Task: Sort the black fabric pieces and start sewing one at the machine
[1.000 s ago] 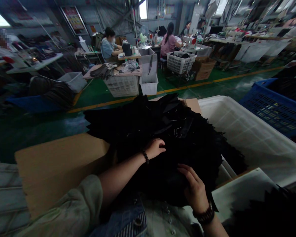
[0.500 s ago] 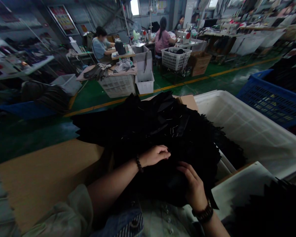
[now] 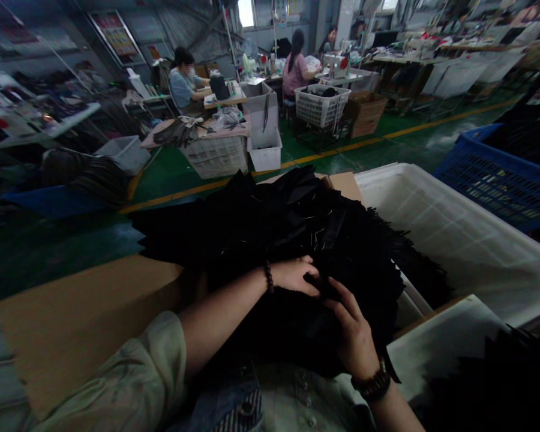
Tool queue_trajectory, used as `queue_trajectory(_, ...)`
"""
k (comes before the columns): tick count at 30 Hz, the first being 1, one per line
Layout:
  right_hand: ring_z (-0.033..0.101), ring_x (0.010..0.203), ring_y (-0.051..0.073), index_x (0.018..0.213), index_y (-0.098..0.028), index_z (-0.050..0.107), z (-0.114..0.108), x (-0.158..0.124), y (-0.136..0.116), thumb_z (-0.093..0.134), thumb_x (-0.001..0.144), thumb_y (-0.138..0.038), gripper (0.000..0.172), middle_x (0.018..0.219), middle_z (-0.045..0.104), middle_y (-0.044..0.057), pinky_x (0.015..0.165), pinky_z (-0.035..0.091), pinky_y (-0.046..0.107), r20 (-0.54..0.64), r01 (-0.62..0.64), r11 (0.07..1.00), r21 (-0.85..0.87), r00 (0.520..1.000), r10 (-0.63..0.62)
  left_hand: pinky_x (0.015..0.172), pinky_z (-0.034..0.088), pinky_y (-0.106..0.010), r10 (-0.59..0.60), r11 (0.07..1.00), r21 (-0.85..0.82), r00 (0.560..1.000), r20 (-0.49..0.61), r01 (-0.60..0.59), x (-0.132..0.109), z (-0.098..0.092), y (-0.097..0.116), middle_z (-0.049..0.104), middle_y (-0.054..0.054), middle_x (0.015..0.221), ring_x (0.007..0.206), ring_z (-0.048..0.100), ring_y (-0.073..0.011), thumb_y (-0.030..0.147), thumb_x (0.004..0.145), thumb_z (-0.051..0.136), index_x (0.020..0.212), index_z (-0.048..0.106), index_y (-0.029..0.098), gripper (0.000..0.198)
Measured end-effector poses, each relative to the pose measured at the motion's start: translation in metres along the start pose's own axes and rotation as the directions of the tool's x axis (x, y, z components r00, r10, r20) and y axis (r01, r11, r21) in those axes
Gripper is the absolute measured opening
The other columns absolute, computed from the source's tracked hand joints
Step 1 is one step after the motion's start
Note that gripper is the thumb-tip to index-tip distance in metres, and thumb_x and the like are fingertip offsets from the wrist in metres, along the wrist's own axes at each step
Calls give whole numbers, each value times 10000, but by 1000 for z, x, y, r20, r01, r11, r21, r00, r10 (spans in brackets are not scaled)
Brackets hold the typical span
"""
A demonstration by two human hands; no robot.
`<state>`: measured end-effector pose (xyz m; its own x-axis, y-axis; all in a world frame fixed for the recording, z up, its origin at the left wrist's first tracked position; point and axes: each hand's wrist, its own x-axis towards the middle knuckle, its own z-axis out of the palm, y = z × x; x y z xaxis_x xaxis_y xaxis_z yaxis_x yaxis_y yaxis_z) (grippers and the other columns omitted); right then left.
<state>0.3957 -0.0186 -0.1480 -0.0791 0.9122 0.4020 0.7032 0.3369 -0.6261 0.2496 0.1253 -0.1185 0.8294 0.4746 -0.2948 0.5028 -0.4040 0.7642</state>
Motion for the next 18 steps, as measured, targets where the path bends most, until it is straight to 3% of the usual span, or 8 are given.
queue_trajectory(5, 451, 1158, 228, 949, -186, 551, -1, 1, -1, 387, 758, -44, 289, 1333, 371, 111, 904, 451, 395, -33, 19, 999, 26, 999, -18, 886, 385, -315, -6, 998, -56, 999, -32, 4, 5, 4, -4, 470, -26, 1004, 1001, 496, -237, 328, 522, 783, 1111, 572, 267, 628)
queue_trajectory(10, 443, 1166, 221, 965, -186, 564, -2, 1, 0, 372, 770, -40, 310, 1338, 375, 104, 913, 444, 385, -36, 18, 999, 48, 999, -16, 848, 407, -288, -40, 990, -133, 999, 15, 42, 4, 3, 1, 491, -15, 992, 966, 509, -206, 321, 579, 753, 857, 658, 219, 311)
queue_trajectory(12, 437, 1171, 223, 969, -193, 565, -4, 0, 0, 370, 757, -30, 331, 1350, 358, 100, 910, 444, 393, -21, 2, 999, 47, 1000, -1, 907, 368, -300, -42, 985, -168, 998, -46, 33, -2, -1, 5, 490, -37, 1100, 1032, 492, -208, 282, 641, 715, 796, 650, 183, 196)
queue_trajectory(15, 431, 1176, 228, 1003, -197, 567, -7, 0, -2, 372, 737, -17, 375, 1366, 336, 99, 908, 442, 400, -4, -10, 999, 50, 1000, 10, 924, 358, -308, -28, 994, -112, 974, -223, 3, -14, -7, 13, 487, -71, 1178, 1046, 499, -208, 214, 666, 687, 745, 627, 150, 118)
queue_trajectory(18, 452, 1157, 231, 1018, -197, 577, -7, 2, -4, 378, 733, -21, 389, 1360, 347, 100, 898, 452, 396, -18, -9, 998, 54, 1000, 10, 799, 432, -275, -40, 998, 24, 910, -412, 55, -25, -8, 25, 607, -51, 955, 866, 576, -169, 153, 704, 625, 749, 607, 153, 49)
